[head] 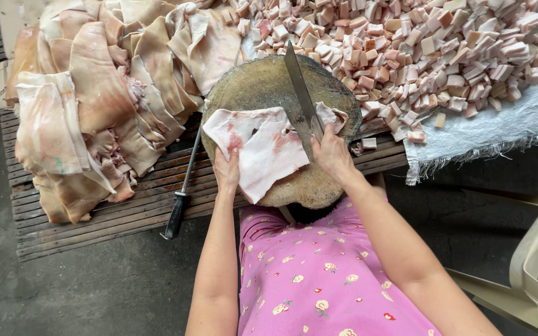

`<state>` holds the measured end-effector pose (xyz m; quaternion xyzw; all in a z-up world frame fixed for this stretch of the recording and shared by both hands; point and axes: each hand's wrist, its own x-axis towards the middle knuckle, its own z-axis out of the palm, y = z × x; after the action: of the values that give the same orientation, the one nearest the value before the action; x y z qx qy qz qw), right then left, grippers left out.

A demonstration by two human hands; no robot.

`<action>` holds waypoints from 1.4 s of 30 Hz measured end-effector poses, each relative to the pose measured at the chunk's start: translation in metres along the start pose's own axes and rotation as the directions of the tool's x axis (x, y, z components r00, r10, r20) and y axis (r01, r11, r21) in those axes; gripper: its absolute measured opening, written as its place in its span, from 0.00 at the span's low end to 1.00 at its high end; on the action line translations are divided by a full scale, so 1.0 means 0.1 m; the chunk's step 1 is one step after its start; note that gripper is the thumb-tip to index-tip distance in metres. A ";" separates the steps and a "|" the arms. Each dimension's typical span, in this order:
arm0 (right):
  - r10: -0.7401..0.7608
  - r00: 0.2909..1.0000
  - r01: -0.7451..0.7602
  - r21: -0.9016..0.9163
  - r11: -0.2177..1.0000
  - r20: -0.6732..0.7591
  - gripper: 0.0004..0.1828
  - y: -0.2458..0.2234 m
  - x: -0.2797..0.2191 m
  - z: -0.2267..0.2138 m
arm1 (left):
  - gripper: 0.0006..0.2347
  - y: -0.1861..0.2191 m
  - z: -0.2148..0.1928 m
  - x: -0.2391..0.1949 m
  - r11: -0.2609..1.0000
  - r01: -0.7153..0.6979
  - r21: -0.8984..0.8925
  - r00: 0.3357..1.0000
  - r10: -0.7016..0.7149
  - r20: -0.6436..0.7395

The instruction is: The person cuts long strips of pig skin into small cubes using a cleaver on a wooden cutting board, then reaches for larger pieces of skin and repeats the process.

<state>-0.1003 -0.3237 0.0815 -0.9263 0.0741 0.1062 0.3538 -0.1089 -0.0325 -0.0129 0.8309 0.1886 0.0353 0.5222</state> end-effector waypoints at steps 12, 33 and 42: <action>0.143 0.969 -0.115 0.144 0.983 -0.199 0.24 0.43 -0.86 -0.74 | 0.13 1.11 0.87 -0.09 0.898 -0.270 0.348 0.961 0.227 0.160; 0.167 0.971 -0.137 0.179 0.974 -0.170 0.22 0.91 -0.83 -0.42 | 0.10 0.88 1.47 0.23 0.779 0.600 -0.181 0.619 -0.309 0.722; 0.193 0.972 -0.168 0.181 0.969 -0.131 0.21 0.92 -0.83 -0.44 | 0.14 1.62 1.19 0.24 0.945 -0.159 0.286 0.378 -0.209 0.902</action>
<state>-0.1935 -0.4159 0.0754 -0.8876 0.1930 0.0627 0.4136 -0.0112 -0.1877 0.0731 0.7791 -0.1188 -0.4736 0.3933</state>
